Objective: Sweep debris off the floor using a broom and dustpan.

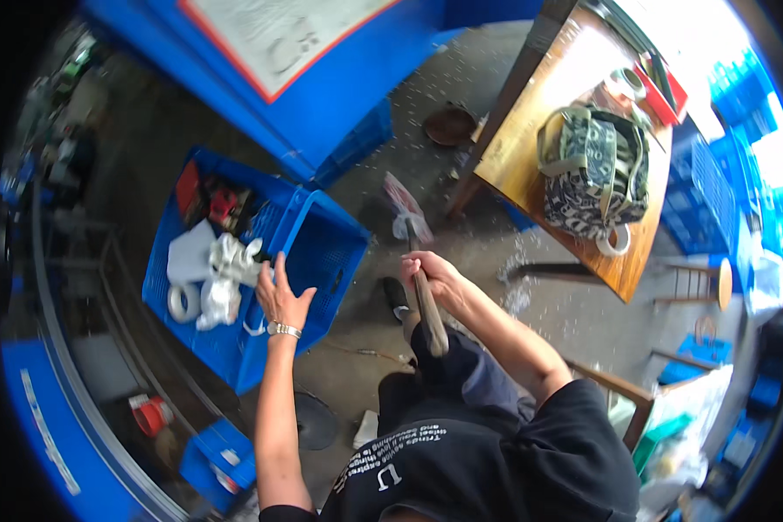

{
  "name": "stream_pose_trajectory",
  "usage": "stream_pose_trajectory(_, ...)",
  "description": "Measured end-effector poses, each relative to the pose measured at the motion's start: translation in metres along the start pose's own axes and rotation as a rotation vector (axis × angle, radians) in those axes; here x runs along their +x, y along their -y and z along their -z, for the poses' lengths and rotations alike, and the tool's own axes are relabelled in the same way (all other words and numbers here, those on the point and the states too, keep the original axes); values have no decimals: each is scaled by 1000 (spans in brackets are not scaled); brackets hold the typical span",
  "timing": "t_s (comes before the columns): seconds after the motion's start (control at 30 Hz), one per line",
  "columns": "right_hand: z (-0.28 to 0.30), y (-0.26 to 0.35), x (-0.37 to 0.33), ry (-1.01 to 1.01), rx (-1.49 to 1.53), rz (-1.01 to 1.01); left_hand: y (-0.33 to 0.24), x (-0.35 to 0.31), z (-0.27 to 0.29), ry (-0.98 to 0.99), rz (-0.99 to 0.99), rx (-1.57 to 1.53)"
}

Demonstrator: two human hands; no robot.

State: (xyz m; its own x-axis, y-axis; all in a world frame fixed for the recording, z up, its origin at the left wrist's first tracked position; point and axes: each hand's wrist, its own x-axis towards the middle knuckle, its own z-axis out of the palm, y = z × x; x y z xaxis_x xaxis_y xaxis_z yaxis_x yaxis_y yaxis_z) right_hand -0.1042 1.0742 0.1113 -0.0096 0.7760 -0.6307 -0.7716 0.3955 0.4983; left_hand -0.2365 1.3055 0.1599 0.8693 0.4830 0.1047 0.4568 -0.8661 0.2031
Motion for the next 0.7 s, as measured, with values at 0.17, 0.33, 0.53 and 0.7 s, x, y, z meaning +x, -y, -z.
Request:
stream_pose_trajectory(0.17, -37, 7, -11, -32, 50, 104, 59, 34, -29, 39, -127, 217)
stream_pose_trajectory(0.33, -62, 25, -8, -59, -612, 584, 76, 39, -30, 67, -230, 216)
stream_pose_trajectory(0.53, -102, 135, 68, -303, -756, 1057, 98, 36, -30, 132, -201, 226)
stream_pose_trajectory(0.7, -116, 230, 155, -248, -323, 855, 154, 29, -15, 156, -100, 383)
